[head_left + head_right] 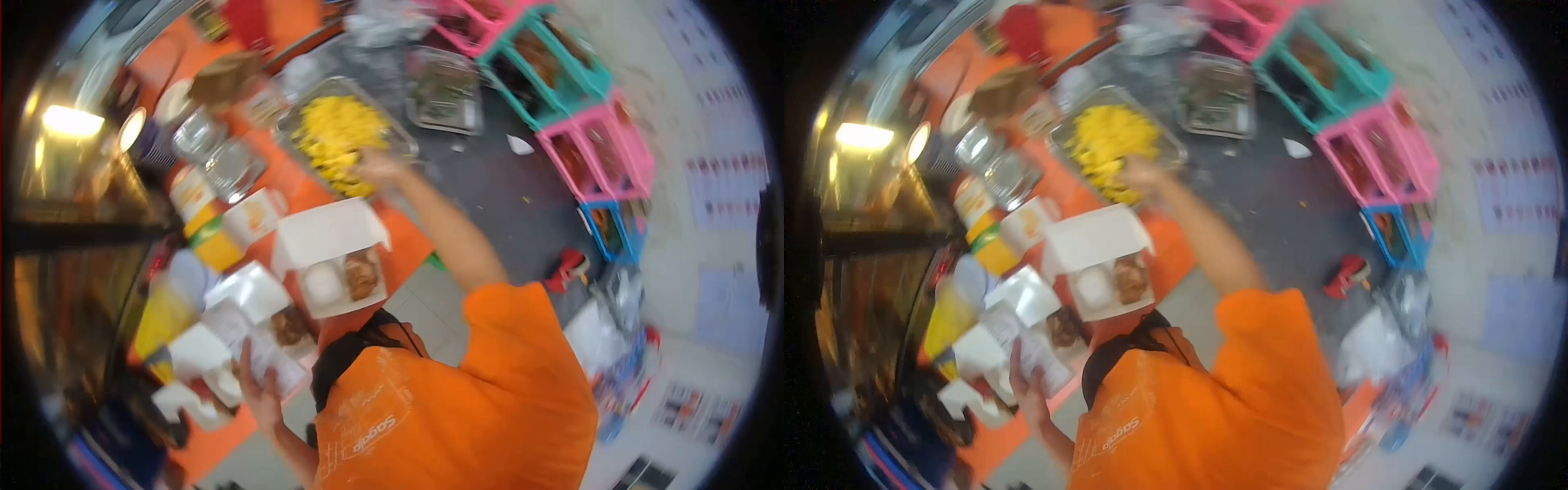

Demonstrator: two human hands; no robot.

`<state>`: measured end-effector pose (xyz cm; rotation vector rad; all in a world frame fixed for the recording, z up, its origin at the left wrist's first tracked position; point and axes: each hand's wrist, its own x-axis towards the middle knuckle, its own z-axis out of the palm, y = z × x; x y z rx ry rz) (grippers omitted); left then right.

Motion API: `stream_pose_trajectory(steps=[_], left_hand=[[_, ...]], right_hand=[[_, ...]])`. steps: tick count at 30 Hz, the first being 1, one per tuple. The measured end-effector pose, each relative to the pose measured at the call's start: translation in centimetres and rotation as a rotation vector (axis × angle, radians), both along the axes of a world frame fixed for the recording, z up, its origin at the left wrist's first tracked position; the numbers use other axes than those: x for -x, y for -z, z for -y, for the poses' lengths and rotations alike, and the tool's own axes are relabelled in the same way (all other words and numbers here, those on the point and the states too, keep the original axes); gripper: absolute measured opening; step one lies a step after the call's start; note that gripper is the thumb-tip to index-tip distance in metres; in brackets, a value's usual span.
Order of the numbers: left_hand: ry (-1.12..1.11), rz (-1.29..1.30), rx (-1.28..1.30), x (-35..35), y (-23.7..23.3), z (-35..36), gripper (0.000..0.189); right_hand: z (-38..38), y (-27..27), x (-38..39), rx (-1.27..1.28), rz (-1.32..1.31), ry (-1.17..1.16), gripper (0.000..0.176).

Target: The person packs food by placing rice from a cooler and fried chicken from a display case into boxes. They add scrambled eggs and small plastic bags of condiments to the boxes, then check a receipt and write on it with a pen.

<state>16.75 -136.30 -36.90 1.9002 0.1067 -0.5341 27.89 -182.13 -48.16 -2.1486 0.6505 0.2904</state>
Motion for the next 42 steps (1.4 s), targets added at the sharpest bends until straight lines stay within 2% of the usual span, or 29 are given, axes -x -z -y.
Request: stream_pose_trajectory(steps=[1, 2, 3, 4, 5, 6, 7, 9, 10, 11, 13, 14, 15, 16, 18, 19, 21, 22, 23, 26, 28, 29, 32, 34, 35, 37, 38, 41, 42], left_hand=[[-0.034, -0.053, -0.011, 0.0, -0.8, 0.3, 0.064], [0.06, 0.116, -0.119, 0.1, -0.3, 0.0, 0.052], [0.031, 0.119, -0.125, -0.1, -0.1, -0.3, 0.052], [0.17, 0.027, -0.148, -0.2, 0.0, -0.4, 0.044], [0.313, -0.069, -0.166, -0.2, 0.2, -0.6, 0.038], [0.416, 0.066, -0.199, 0.0, 1.4, -0.6, 0.026], [0.402, 0.061, -0.201, -0.2, 1.5, 0.2, 0.026], [0.689, 0.103, -0.574, -0.6, 1.7, 2.9, 0.026], [0.728, 0.13, -0.614, -0.7, 1.9, 4.5, 0.035], [0.772, 0.158, -0.652, -0.8, 2.5, 6.2, 0.044], [0.85, 0.173, -0.73, -0.7, 4.9, 9.5, 0.073], [0.864, 0.176, -0.742, -0.8, 6.0, 11.0, 0.077], [0.877, 0.177, -0.753, -0.8, 7.2, 12.3, 0.082], [0.837, 0.276, -0.827, -0.6, 9.7, 13.5, 0.076], [0.786, 0.339, -0.902, -0.6, 12.1, 15.0, 0.071], [0.812, 0.355, -0.923, -1.0, 12.5, 15.6, 0.068], [0.827, 0.355, -0.949, -1.1, 13.4, 15.6, 0.065], [0.804, 0.422, -0.946, -1.2, 14.1, 15.5, 0.064], [0.781, 0.493, -0.942, -1.5, 14.8, 15.5, 0.064], [0.752, 0.595, -0.869, -1.5, 16.2, 14.8, 0.062], [0.764, 0.619, -0.866, -1.5, 16.8, 14.5, 0.061], [0.778, 0.649, -0.861, -1.4, 16.9, 14.3, 0.061], [0.855, 0.507, -0.891, 0.3, 13.6, 13.4, 0.067], [0.862, 0.47, -0.818, 1.8, 9.6, 11.2, 0.072], [0.868, 0.423, -0.748, 2.6, 7.6, 9.9, 0.077], [0.827, 0.156, -0.623, 3.5, 5.2, 6.7, 0.086], [0.746, 0.16, -0.528, 4.0, 4.9, 4.6, 0.081], [0.449, 0.095, -0.254, 4.9, 4.0, -1.4, 0.061], [0.35, 0.12, -0.18, 5.1, 3.9, -3.2, 0.051]], right_hand=[[1.6, -0.6, -1.1, -0.077, -0.199, -0.112, 0.047], [2.3, -0.6, -1.0, -0.206, -0.187, -0.155, 0.045], [3.7, 0.4, -0.6, -0.265, -0.184, -0.179, 0.044], [5.3, 1.5, -0.2, -0.325, -0.182, -0.203, 0.043], [7.5, 4.9, 0.3, -0.065, 0.224, -0.6, 0.042], [7.1, 4.8, 0.2, 0.058, 0.417, -0.814, 0.042], [5.6, 2.5, -0.1, 0.196, 0.641, -0.99, 0.041], [2.0, -2.6, 0.3, -0.777, -0.048, 0.219, 0.043], [1.2, -2.4, 0.2, -0.699, 0.04, 0.275, 0.054], [0.6, -2.3, 0.1, -0.713, 0.028, 0.266, 0.054], [0.6, -2.5, -0.3, -0.48, 0.03, 0.19, 0.064], [1.3, -2.0, -0.6, -0.431, 0.067, -0.01, 0.07], [1.8, -1.8, -0.9, -0.433, 0.059, -0.015, 0.07], [2.0, -1.5, -1.0, -0.236, -0.005, -0.068, 0.067], [1.4, -2.0, -0.4, -0.12, -0.018, -0.124, 0.069], [0.8, -2.8, -0.1, -0.13, -0.039, -0.143, 0.069], [0.4, -3.7, 0.1, -0.117, -0.258, 0.116, 0.074], [1.4, -0.7, 0.7, -0.181, -0.089, 0.219, 0.074], [1.2, -1.6, 0.8, -0.182, -0.089, 0.207, 0.074], [-1.1, -6.3, 3.8, -0.537, 0.007, 0.379, 0.07], [-4.9, -10.2, 5.9, -0.679, 0.199, 0.354, 0.062], [-7.0, -10.5, 7.0, -0.649, 0.222, 0.339, 0.058], [-15.3, -9.9, 9.1, -0.467, 0.256, 0.272, 0.05], [-18.9, -7.2, 9.6, 0.04, -0.002, -0.007, 0.057], [-20.2, -5.3, 10.0, 0.054, 0.001, 0.0, 0.057], [-21.4, -2.7, 10.4, 0.276, 0.135, -0.113, 0.064], [-20.9, -3.1, 9.9, 0.297, 0.14, -0.114, 0.064], [-17.6, -6.0, 9.8, -0.047, 0.393, 0.27, 0.056], [-15.6, -7.3, 9.3, -0.002, 0.427, 0.307, 0.053]])
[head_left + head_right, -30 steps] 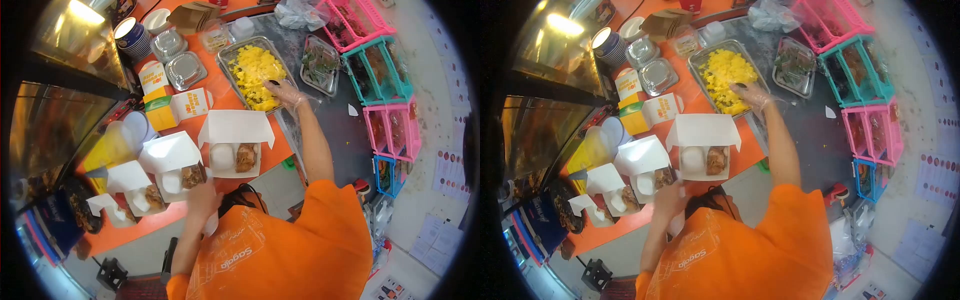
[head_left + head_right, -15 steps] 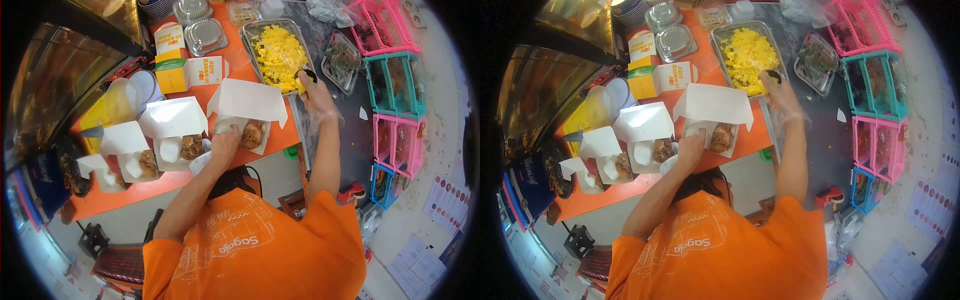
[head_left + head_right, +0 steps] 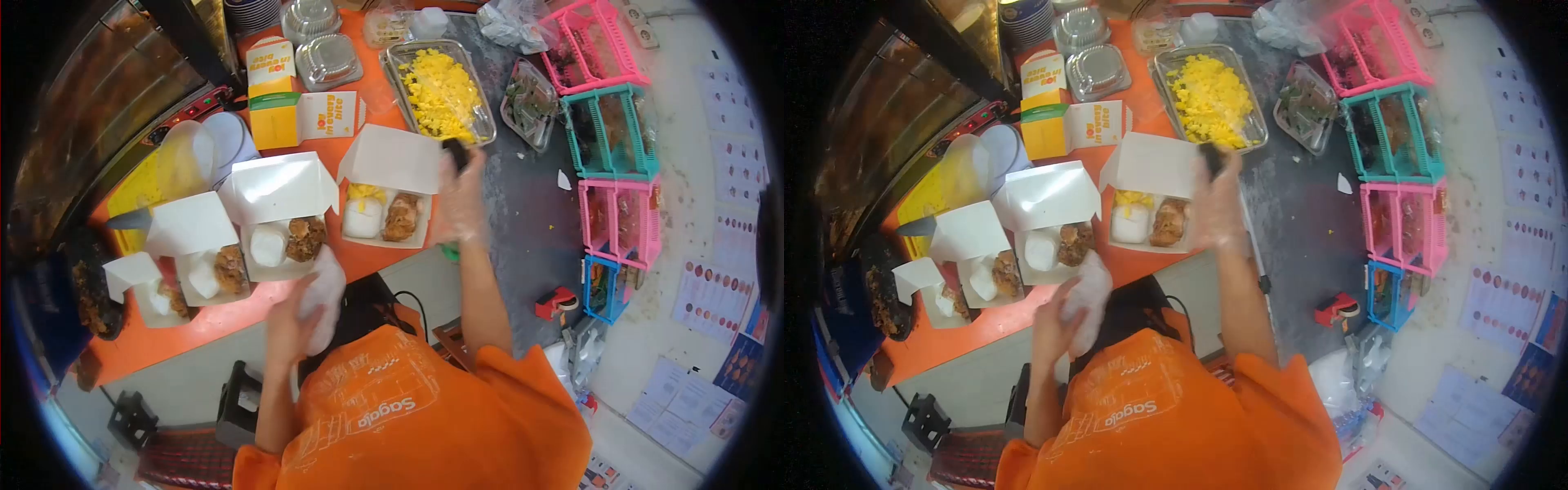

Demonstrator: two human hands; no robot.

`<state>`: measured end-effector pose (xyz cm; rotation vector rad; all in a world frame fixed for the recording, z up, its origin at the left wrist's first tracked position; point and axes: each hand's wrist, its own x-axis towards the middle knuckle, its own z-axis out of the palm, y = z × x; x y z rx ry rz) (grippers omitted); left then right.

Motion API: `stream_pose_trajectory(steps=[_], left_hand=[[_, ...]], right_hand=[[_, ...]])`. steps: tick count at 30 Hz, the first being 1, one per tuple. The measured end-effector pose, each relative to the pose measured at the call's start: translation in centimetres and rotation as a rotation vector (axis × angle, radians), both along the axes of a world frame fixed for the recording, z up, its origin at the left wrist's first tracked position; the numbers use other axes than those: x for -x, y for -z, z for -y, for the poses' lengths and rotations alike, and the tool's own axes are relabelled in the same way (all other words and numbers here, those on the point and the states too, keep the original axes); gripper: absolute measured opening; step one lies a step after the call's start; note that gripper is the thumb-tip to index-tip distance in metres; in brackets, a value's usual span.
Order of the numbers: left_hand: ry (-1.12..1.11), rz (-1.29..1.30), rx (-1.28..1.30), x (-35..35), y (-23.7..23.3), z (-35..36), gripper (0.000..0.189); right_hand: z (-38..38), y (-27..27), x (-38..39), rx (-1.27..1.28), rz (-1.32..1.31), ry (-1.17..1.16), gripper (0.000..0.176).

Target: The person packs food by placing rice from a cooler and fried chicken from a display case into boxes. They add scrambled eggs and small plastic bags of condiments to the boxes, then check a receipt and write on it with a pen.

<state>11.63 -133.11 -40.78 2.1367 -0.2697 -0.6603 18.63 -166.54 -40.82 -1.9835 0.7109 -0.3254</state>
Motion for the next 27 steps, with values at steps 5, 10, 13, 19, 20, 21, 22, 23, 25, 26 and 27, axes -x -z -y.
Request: stream_pose_trajectory(steps=[5, 10, 13, 19, 20, 21, 22, 23, 25, 26, 27], left_hand=[[-0.338, -0.058, 0.055, 0.9, 0.0, -5.2, 0.017], [-0.499, -0.126, 0.049, 0.6, -0.5, -4.7, 0.016], [-0.587, -0.258, 0.072, 0.2, -0.5, -3.5, 0.015], [-0.524, -0.21, 0.059, 0.4, 1.9, -2.5, 0.015], [-0.515, -0.214, 0.056, 0.2, 1.9, -2.1, 0.015], [-0.513, -0.21, 0.055, 0.0, 1.7, -1.9, 0.015], [-0.511, -0.194, 0.036, -0.1, 1.4, -1.8, 0.016], [-0.513, -0.176, 0.016, -0.2, 1.1, -1.8, 0.016], [-0.542, -0.165, 0.001, 0.1, 0.3, -2.2, 0.017], [-0.564, -0.162, -0.011, 0.3, 0.0, -2.4, 0.018], [-0.565, -0.16, -0.013, 0.6, -0.2, -2.7, 0.018]], right_hand=[[10.9, 0.3, -5.2, 0.467, -0.668, -0.044, 0.049], [10.9, 2.9, -8.4, 0.768, -1.026, -0.325, 0.05], [10.7, 4.3, -9.3, 0.783, -1.055, -0.348, 0.046], [11.7, 4.8, -10.0, 0.641, -1.044, -0.545, 0.038], [12.8, 5.2, -10.3, 0.642, -1.041, -0.543, 0.038], [14.0, 6.2, -10.7, 0.543, -1.03, -0.588, 0.041], [14.7, 6.3, -10.9, 0.493, -1.018, -0.615, 0.042], [15.4, 6.2, -11.1, 0.443, -1.008, -0.641, 0.044], [17.0, 5.4, -10.9, 0.141, -0.592, -0.676, 0.05], [17.7, 6.0, -10.6, 0.097, -0.521, -0.681, 0.053], [18.5, 6.5, -10.3, 0.095, -0.518, -0.682, 0.053]])
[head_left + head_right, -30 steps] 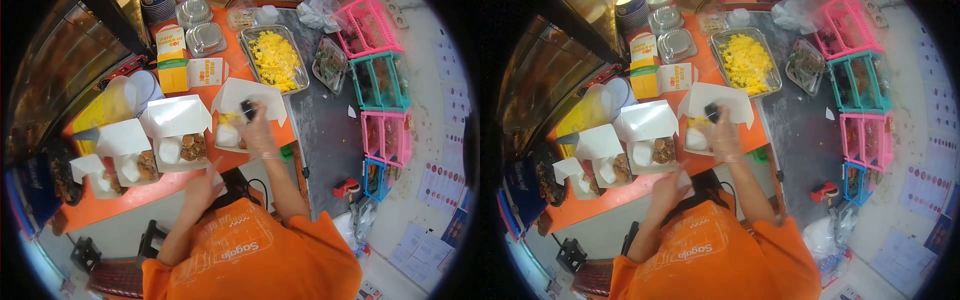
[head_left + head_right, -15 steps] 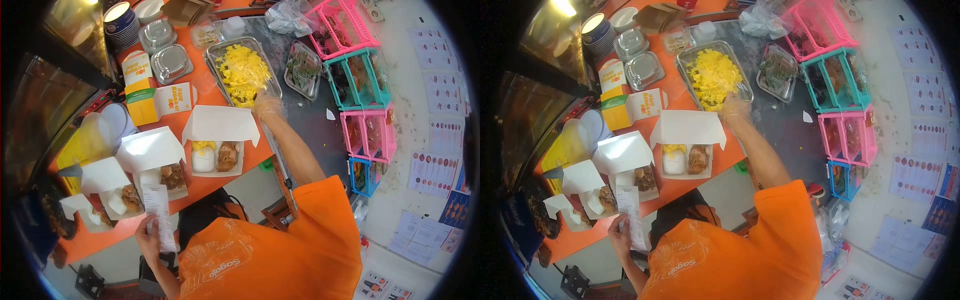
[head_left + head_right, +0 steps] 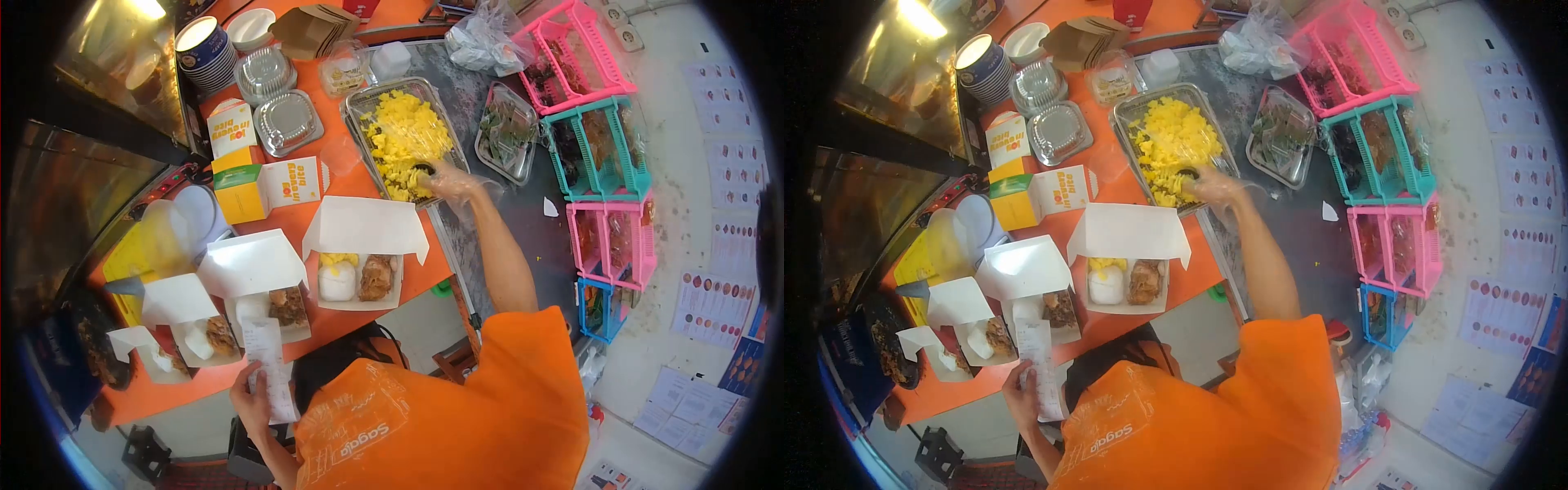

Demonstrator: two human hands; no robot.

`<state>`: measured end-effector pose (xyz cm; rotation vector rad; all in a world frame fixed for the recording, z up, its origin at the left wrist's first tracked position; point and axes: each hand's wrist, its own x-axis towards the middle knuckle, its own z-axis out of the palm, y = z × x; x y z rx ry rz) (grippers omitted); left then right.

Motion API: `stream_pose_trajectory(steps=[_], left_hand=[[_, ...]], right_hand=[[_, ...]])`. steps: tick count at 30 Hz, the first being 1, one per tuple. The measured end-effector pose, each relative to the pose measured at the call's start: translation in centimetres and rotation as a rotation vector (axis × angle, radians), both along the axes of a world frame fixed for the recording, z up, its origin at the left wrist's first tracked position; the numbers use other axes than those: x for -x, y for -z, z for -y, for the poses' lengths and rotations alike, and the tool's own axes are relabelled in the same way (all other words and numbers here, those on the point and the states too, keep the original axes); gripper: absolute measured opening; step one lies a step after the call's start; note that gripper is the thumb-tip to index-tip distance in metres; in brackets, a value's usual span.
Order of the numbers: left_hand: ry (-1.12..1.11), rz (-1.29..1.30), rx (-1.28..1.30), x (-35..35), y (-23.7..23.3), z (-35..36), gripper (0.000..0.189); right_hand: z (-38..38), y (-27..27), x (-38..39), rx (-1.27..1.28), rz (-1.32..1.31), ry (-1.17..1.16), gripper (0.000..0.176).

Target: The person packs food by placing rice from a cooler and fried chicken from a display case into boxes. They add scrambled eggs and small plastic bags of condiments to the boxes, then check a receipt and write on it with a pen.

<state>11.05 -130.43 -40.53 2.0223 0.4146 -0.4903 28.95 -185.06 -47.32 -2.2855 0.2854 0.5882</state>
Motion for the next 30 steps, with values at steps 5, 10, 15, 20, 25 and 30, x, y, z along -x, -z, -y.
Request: stream_pose_trajectory(steps=[5, 10, 15, 20, 25, 30], left_hand=[[0.093, -0.061, -0.137, 0.3, -1.0, -0.2, 0.024], [0.188, -0.126, -0.263, 0.3, -0.1, -0.2, 0.03], [0.222, -0.109, -0.238, 1.3, -0.1, -1.4, 0.032], [0.246, -0.015, -0.253, 2.6, 0.1, -3.8, 0.032], [0.226, 0.001, -0.249, 4.9, 1.2, -6.8, 0.033], [0.245, 0.075, -0.214, 5.6, 1.5, -8.0, 0.036]], right_hand=[[0.9, 2.9, -0.7, -0.315, -0.21, 0.336, 0.063], [-7.8, -4.5, -1.5, 0.648, -0.118, 0.134, 0.063], [-6.3, 3.8, -0.2, 0.646, -0.024, 0.238, 0.058], [-5.6, 0.0, 1.2, 0.429, 0.132, 0.179, 0.05], [-2.6, -0.2, 1.2, -0.015, -0.004, 0.392, 0.083], [-7.6, -3.2, 2.5, -0.041, 0.19, 0.332, 0.08]])
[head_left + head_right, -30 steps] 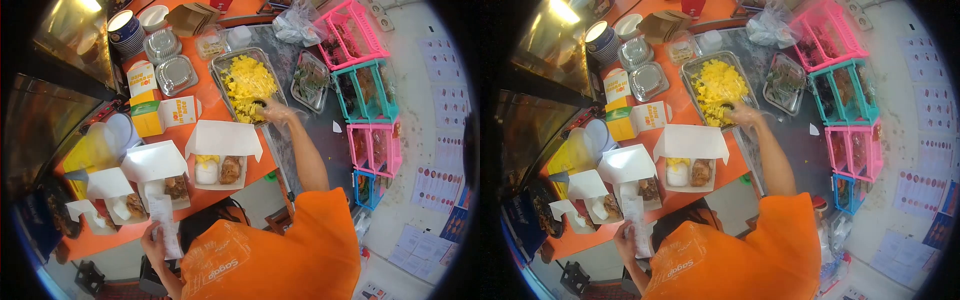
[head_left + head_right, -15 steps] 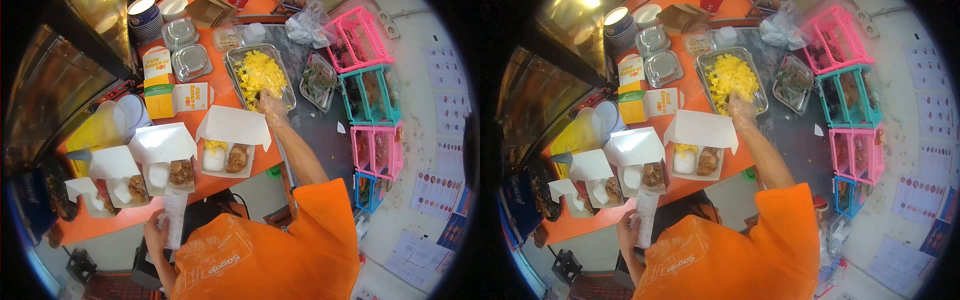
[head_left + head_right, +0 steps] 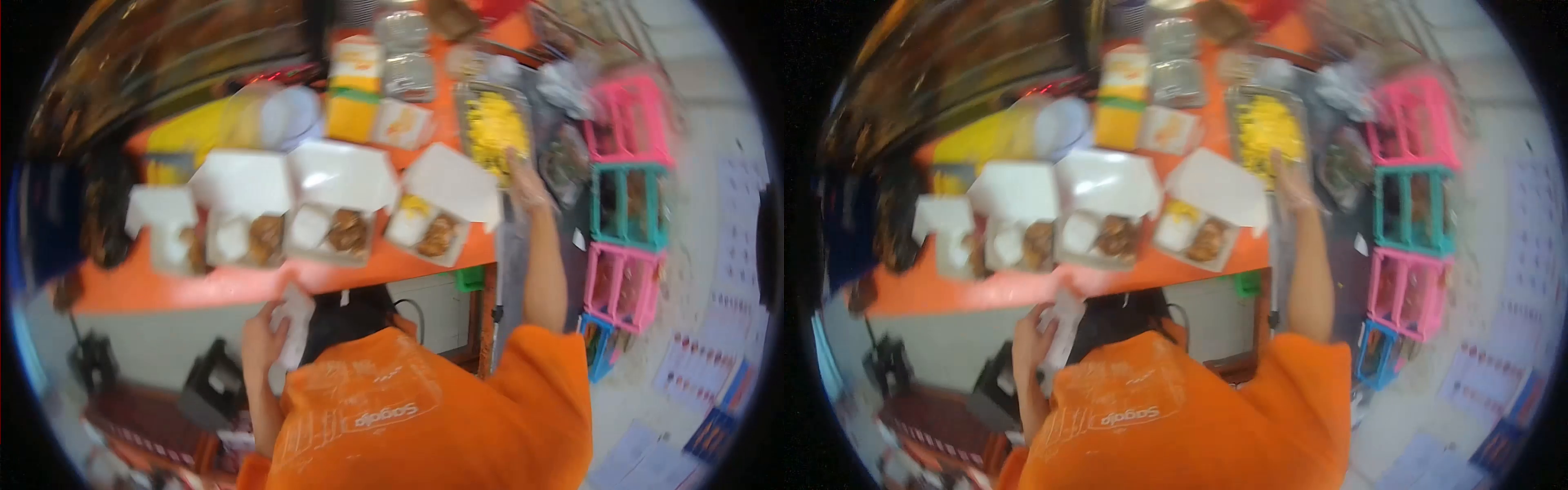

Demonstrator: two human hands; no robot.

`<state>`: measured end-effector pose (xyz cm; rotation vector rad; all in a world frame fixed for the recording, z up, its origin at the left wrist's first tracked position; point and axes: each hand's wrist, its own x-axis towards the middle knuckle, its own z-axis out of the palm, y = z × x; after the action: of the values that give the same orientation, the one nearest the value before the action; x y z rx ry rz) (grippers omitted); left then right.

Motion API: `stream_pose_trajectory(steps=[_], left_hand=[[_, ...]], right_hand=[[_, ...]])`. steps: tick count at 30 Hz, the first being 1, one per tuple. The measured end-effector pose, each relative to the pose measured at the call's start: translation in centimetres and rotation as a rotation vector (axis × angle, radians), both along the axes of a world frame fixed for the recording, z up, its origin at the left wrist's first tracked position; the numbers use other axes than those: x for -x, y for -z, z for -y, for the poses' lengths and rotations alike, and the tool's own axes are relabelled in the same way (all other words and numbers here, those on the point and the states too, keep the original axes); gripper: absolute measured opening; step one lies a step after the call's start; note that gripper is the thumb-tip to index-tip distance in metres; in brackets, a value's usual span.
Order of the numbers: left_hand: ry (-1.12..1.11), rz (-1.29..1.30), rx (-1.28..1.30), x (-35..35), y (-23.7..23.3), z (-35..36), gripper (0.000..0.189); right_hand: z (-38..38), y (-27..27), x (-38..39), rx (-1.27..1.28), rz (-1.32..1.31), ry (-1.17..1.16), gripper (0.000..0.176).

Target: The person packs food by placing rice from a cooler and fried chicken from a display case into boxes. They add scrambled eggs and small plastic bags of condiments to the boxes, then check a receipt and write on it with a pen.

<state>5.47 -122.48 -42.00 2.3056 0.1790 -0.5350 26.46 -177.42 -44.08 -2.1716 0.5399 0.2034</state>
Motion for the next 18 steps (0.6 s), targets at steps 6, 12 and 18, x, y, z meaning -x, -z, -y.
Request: stream_pose_trajectory(steps=[6, 12, 18], left_hand=[[-0.039, -0.067, -0.002, 1.5, 1.1, -2.2, 0.034], [-0.099, -0.092, 0.036, 3.2, 1.7, -4.8, 0.032], [-0.173, -0.064, 0.164, 7.4, 7.4, -8.5, 0.032]], right_hand=[[-22.3, -1.5, 7.9, 0.185, -0.03, -0.378, 0.06], [-35.5, 0.0, 11.3, 0.279, -0.217, -0.535, 0.065], [-27.1, -1.3, 10.2, 0.08, 0.272, -0.256, 0.049]])
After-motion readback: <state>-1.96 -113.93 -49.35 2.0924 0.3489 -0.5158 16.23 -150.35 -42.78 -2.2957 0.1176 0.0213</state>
